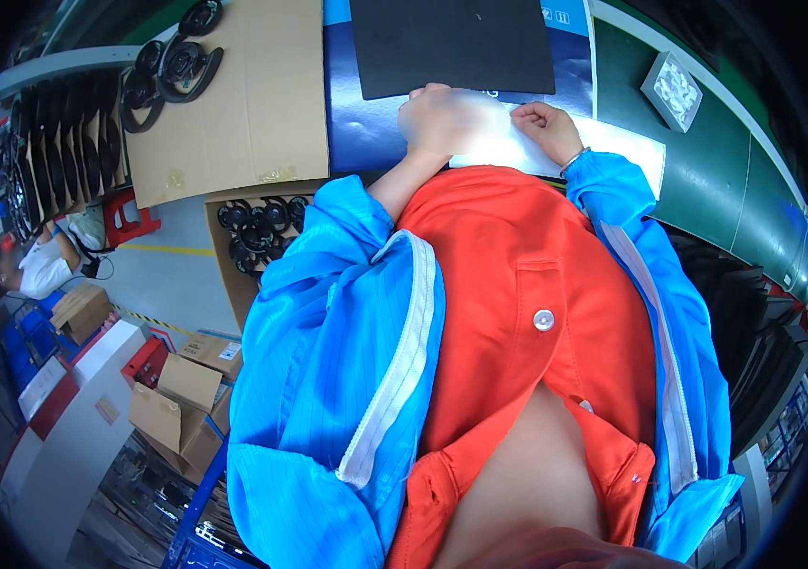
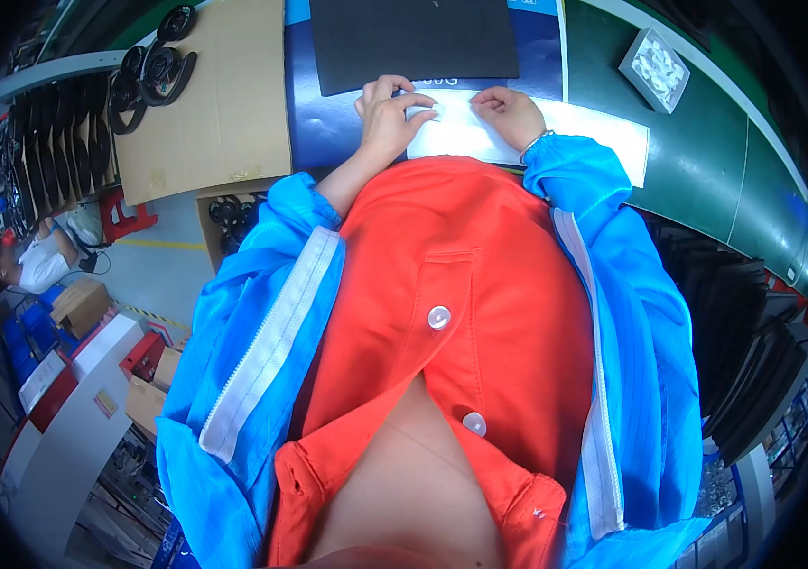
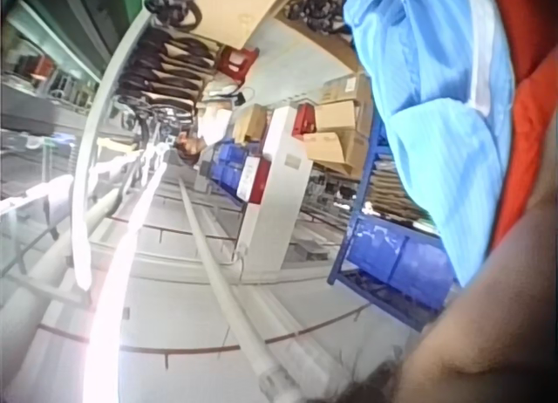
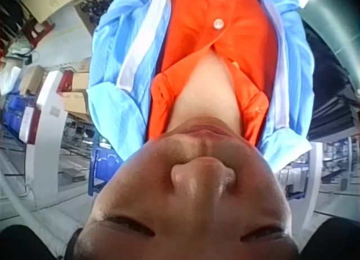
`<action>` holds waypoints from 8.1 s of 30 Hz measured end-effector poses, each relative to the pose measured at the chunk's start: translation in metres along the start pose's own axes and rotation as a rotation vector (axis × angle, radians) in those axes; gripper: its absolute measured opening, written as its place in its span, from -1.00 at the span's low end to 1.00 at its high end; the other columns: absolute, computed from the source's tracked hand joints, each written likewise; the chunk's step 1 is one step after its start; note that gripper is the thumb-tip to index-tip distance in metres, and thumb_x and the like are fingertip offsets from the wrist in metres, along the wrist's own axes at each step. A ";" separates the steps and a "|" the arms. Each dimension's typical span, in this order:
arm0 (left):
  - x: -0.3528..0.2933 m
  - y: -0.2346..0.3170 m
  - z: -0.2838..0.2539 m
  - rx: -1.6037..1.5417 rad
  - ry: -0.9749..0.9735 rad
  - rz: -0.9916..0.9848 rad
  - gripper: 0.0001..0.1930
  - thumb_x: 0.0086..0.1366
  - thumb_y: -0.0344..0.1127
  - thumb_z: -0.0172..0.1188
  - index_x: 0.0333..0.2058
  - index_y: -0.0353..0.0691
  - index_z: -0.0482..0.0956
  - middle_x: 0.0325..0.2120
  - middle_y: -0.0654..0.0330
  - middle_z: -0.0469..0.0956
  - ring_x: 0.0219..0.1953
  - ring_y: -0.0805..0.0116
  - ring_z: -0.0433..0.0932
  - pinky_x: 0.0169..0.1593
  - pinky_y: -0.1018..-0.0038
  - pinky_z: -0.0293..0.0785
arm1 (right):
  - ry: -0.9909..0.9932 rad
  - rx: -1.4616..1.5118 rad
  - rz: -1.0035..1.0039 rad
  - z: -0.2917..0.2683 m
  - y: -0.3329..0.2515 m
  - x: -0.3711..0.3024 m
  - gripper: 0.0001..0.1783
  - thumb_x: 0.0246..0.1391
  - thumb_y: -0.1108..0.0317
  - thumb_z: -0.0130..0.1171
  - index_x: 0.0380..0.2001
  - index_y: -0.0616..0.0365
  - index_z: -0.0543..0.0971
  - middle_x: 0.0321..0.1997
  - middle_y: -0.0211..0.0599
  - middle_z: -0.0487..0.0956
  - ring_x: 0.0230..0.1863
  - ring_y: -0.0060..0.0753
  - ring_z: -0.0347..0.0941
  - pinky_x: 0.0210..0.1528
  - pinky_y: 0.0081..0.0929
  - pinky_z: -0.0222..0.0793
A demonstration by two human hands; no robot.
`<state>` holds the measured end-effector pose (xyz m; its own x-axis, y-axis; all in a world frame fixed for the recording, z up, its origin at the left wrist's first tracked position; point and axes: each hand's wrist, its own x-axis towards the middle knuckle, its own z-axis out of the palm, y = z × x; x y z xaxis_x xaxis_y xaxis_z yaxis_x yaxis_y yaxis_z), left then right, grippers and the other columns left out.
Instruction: Assembling, inspecting, and packaging electronic components, specifically circular speakers, on a production line.
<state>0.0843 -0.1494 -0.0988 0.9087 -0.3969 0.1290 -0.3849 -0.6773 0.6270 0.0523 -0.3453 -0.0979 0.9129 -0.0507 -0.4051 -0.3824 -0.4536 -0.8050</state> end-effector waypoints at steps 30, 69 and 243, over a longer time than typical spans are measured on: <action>0.016 0.049 -0.023 -0.401 -0.171 -0.103 -0.58 -0.09 -0.56 -0.05 -0.16 -0.14 0.40 -0.26 0.14 0.43 -0.13 0.26 0.35 -0.06 0.49 0.24 | 0.252 -0.051 -0.287 -0.006 -0.049 -0.008 -0.79 -0.19 0.31 0.12 -0.46 0.20 0.51 -0.50 -0.29 0.49 -0.47 -0.45 0.42 -0.36 -0.61 0.32; 0.054 -0.234 -0.216 0.625 0.161 -0.398 -0.31 -0.10 -0.62 -0.12 0.07 0.04 0.04 -0.10 0.02 0.30 -0.11 0.09 0.34 -0.11 0.31 0.26 | 0.991 -0.504 0.101 -0.163 0.039 0.014 -0.81 -0.14 0.34 -0.01 -0.38 0.04 0.49 -0.44 -0.29 0.51 -0.37 -0.28 0.44 -0.31 -0.45 0.33; 0.124 -0.004 -0.046 -1.053 0.246 -0.640 -0.38 -0.04 -0.47 0.04 0.04 -0.12 0.05 -0.04 0.05 0.21 -0.04 0.30 0.20 -0.02 0.40 0.08 | 0.281 1.127 0.217 -0.111 -0.027 0.068 -0.55 0.00 0.56 -0.19 0.02 0.22 0.12 -0.14 -0.11 0.32 -0.19 -0.13 0.35 -0.18 -0.28 0.37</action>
<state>0.2057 -0.1678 -0.0501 0.9343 0.0223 -0.3557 0.3477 0.1618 0.9235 0.1406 -0.4354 -0.0561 0.7589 -0.2875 -0.5844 -0.3153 0.6229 -0.7159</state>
